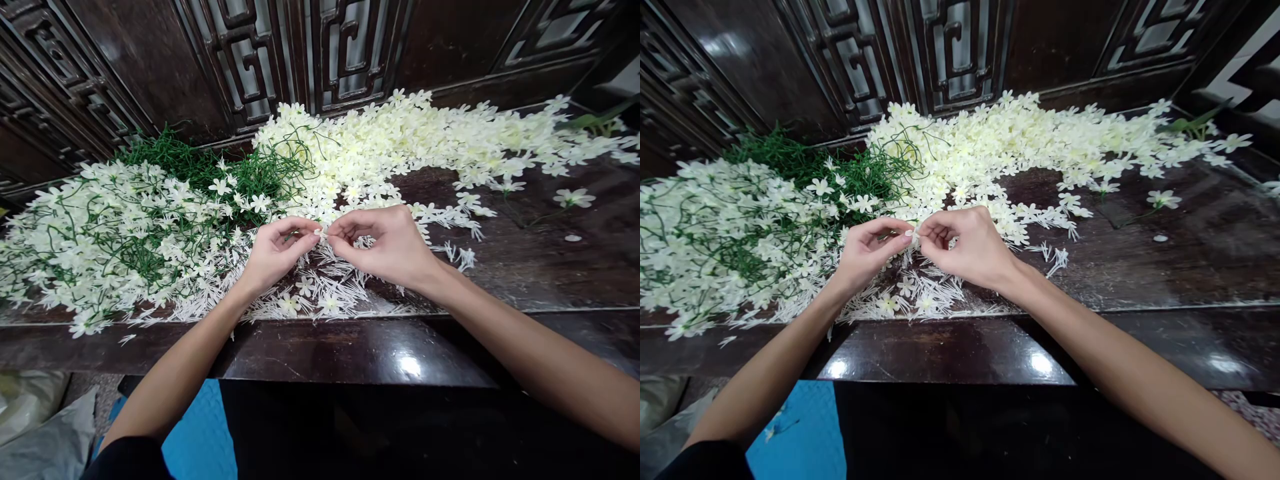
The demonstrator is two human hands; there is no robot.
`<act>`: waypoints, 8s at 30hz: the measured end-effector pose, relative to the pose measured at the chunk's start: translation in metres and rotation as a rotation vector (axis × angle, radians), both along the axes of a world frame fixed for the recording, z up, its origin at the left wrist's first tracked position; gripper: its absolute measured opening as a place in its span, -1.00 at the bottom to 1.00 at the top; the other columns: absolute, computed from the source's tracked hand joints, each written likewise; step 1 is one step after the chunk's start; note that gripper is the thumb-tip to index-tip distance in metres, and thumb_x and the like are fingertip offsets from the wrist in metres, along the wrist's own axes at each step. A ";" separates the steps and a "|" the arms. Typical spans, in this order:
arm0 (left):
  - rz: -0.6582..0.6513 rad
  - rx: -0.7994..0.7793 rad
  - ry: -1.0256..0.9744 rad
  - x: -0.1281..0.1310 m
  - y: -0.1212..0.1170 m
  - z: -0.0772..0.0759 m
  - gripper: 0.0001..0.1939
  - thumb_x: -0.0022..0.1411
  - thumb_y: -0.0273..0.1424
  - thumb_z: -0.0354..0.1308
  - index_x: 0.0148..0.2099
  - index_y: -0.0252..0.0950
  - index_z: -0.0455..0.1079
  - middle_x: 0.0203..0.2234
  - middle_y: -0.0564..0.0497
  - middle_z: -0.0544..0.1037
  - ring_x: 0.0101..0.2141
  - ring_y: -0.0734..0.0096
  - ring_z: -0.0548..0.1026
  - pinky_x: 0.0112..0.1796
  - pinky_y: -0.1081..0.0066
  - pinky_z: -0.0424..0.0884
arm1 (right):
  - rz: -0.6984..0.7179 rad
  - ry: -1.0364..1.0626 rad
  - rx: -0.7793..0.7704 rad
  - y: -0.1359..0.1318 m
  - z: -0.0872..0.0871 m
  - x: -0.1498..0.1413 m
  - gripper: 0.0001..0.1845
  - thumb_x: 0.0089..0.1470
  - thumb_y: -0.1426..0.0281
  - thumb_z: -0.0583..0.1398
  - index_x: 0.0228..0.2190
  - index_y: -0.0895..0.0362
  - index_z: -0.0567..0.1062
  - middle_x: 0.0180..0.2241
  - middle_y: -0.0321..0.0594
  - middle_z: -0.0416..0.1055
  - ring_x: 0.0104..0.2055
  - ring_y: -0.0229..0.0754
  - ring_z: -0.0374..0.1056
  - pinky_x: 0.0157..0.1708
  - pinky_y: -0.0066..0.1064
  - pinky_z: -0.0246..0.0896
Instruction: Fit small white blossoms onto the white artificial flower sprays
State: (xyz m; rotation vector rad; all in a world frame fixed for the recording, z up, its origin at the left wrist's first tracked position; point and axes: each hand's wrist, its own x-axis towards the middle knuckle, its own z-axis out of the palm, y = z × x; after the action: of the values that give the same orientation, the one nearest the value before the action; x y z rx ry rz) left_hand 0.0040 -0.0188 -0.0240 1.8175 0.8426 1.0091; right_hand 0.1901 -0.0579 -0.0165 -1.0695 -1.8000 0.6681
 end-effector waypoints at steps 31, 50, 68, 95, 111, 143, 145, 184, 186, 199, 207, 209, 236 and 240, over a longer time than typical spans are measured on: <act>0.034 0.037 -0.029 0.000 -0.004 0.006 -0.90 0.07 -0.48 0.33 -0.29 -0.27 0.57 -0.36 -0.02 0.66 -0.37 0.42 0.59 -0.28 0.38 0.56 | 0.010 0.161 -0.039 -0.001 0.001 -0.001 -0.86 0.00 0.46 0.25 -0.38 0.08 0.36 -0.40 -0.28 0.44 -0.33 -0.19 0.46 -0.22 -0.23 0.50; 0.027 0.540 0.022 0.003 -0.003 -0.007 -0.82 0.14 -0.54 0.28 -0.22 -0.18 0.55 -0.36 0.04 0.65 -0.34 0.40 0.56 -0.23 0.25 0.50 | -0.006 0.181 -0.091 -0.002 0.003 0.000 -0.86 -0.03 0.54 0.25 -0.43 0.09 0.38 -0.42 -0.29 0.48 -0.31 -0.15 0.50 -0.21 -0.19 0.51; 0.011 0.384 -0.013 0.002 -0.007 -0.003 -0.79 0.13 -0.55 0.28 -0.14 -0.31 0.47 -0.29 0.00 0.61 -0.29 0.49 0.57 -0.23 0.44 0.56 | 0.210 0.240 -0.527 0.005 0.006 0.004 -0.66 -0.09 0.29 0.38 -0.22 0.12 0.60 -0.24 -0.15 0.57 -0.22 -0.13 0.51 -0.16 -0.21 0.47; 0.016 0.078 -0.134 0.002 -0.010 0.002 -0.73 0.07 -0.51 0.33 -0.13 -0.31 0.48 -0.26 -0.03 0.61 -0.25 0.42 0.57 -0.25 0.43 0.55 | 0.209 0.380 -0.478 0.007 0.006 0.009 -0.87 -0.07 0.36 0.38 -0.46 0.14 0.57 -0.52 -0.32 0.52 -0.49 -0.31 0.43 -0.38 -0.39 0.41; 0.097 0.149 -0.168 0.002 -0.008 0.002 -0.78 0.07 -0.58 0.31 -0.19 -0.30 0.51 -0.30 0.01 0.61 -0.31 0.52 0.58 -0.24 0.48 0.58 | 0.100 0.273 -0.376 0.005 0.013 0.009 -0.84 -0.04 0.40 0.35 -0.35 0.18 0.55 -0.38 -0.21 0.52 -0.36 -0.23 0.44 -0.28 -0.30 0.41; 0.042 0.111 -0.168 0.002 -0.009 0.003 -0.76 0.09 -0.49 0.33 -0.15 -0.28 0.50 -0.34 0.01 0.61 -0.33 0.48 0.56 -0.26 0.44 0.54 | 0.159 0.290 -0.597 0.009 0.011 0.010 -0.83 -0.11 0.27 0.39 -0.48 0.11 0.60 -0.48 -0.25 0.53 -0.42 -0.23 0.43 -0.29 -0.28 0.35; 0.065 0.017 -0.239 0.001 -0.007 0.004 -0.85 0.22 -0.41 0.22 -0.15 -0.28 0.50 -0.35 -0.02 0.60 -0.36 0.50 0.53 -0.35 0.46 0.52 | 0.121 0.242 -0.582 0.009 0.011 0.010 -0.81 -0.08 0.27 0.37 -0.46 0.14 0.59 -0.47 -0.22 0.54 -0.43 -0.23 0.42 -0.31 -0.29 0.34; 0.010 0.900 0.235 -0.004 0.000 -0.014 -0.54 0.21 -0.43 0.24 0.14 -0.29 0.28 -0.22 -0.09 0.60 -0.27 0.39 0.58 -0.24 0.32 0.60 | 0.164 0.285 -0.432 0.007 0.007 0.008 -0.91 -0.05 0.35 0.36 -0.39 0.01 0.65 -0.42 -0.27 0.58 -0.38 -0.20 0.49 -0.27 -0.28 0.44; 0.018 0.883 0.219 -0.004 0.001 -0.014 -0.59 0.19 -0.47 0.25 0.09 -0.31 0.34 -0.26 -0.07 0.61 -0.30 0.43 0.59 -0.27 0.38 0.61 | 0.153 0.303 -0.427 0.007 0.007 0.008 -0.91 -0.05 0.34 0.36 -0.38 0.00 0.65 -0.42 -0.27 0.58 -0.37 -0.19 0.50 -0.25 -0.26 0.45; 0.156 0.927 0.248 -0.005 0.000 -0.006 -0.91 0.30 -0.48 0.12 -0.22 -0.29 0.46 -0.44 0.02 0.61 -0.44 0.47 0.58 -0.45 0.46 0.57 | 0.031 0.434 -0.388 0.002 0.017 0.010 -0.89 -0.11 0.31 0.41 -0.42 -0.11 0.66 -0.41 -0.28 0.60 -0.36 -0.10 0.54 -0.23 -0.13 0.53; 0.080 0.851 0.308 -0.006 0.000 -0.009 -0.82 0.32 -0.57 0.04 -0.07 -0.33 0.39 -0.38 -0.04 0.63 -0.42 0.47 0.59 -0.47 0.50 0.53 | 0.036 0.296 -0.285 -0.001 0.018 0.006 -0.91 -0.11 0.32 0.40 -0.44 -0.09 0.66 -0.37 -0.28 0.60 -0.37 -0.10 0.54 -0.28 -0.18 0.54; 0.073 0.813 0.305 -0.005 -0.001 -0.008 -0.83 0.33 -0.56 0.02 -0.08 -0.31 0.38 -0.44 0.00 0.60 -0.47 0.50 0.56 -0.51 0.52 0.49 | 0.030 0.252 -0.242 -0.002 0.017 0.006 -0.94 -0.05 0.33 0.37 -0.43 -0.09 0.66 -0.35 -0.30 0.60 -0.35 -0.11 0.53 -0.29 -0.18 0.52; 0.042 0.703 0.301 0.000 -0.009 -0.009 -0.91 0.35 -0.53 0.02 -0.16 -0.36 0.34 -0.49 0.05 0.53 -0.64 0.67 0.32 -0.62 0.61 0.24 | 0.082 -0.114 0.160 0.000 0.006 0.007 -0.78 0.14 0.53 0.18 -0.40 0.06 0.61 -0.42 -0.27 0.59 -0.44 -0.23 0.50 -0.47 -0.36 0.48; 0.020 0.687 0.309 -0.001 -0.009 -0.011 -0.91 0.35 -0.53 0.00 -0.16 -0.34 0.33 -0.50 0.07 0.51 -0.63 0.67 0.34 -0.63 0.63 0.25 | 0.113 -0.148 0.125 0.000 0.007 0.007 -0.75 0.11 0.58 0.17 -0.35 0.05 0.61 -0.41 -0.30 0.58 -0.39 -0.22 0.50 -0.41 -0.34 0.50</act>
State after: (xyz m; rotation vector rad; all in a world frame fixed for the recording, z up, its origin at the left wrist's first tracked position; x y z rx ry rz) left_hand 0.0029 -0.0282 -0.0349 2.6020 0.7413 1.1343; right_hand 0.1973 -0.0578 -0.0090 -0.9602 -2.0147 0.5475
